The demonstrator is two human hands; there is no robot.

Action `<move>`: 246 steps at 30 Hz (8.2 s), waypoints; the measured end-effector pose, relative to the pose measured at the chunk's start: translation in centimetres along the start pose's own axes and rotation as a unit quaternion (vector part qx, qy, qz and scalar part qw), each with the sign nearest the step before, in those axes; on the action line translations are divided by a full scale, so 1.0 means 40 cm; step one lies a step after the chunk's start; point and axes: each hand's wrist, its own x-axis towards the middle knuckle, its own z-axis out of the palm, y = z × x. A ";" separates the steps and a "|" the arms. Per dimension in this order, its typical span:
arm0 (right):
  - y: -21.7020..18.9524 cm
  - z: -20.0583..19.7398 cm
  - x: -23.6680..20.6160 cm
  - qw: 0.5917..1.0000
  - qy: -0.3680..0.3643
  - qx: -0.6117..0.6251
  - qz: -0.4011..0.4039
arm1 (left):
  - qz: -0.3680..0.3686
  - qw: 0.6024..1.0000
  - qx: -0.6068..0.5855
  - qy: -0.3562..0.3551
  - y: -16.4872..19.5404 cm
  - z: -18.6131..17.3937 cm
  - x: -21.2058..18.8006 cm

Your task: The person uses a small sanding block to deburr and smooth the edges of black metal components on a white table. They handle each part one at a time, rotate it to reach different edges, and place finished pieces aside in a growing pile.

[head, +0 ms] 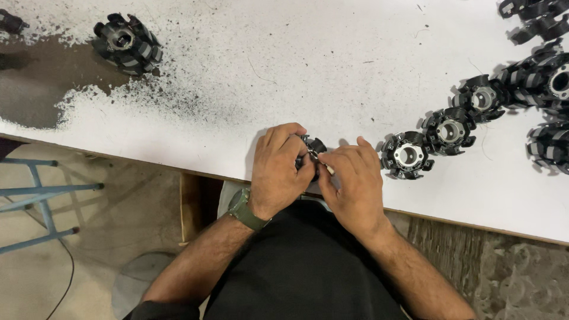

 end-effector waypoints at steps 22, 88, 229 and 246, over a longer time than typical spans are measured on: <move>0.014 0.013 -0.002 0.998 0.030 0.043 0.027 | 0.064 0.994 0.080 -0.034 0.005 -0.078 0.038; 0.022 0.054 -0.006 0.999 0.024 0.014 -0.030 | 0.081 0.991 0.085 -0.062 -0.031 -0.048 -0.010; 0.127 -0.038 -0.077 0.984 0.067 0.037 0.159 | 0.116 0.971 0.081 -0.191 0.046 0.049 0.089; 0.101 0.028 -0.122 0.993 0.093 0.002 0.072 | 0.039 0.997 -0.013 -0.060 0.026 0.082 0.009</move>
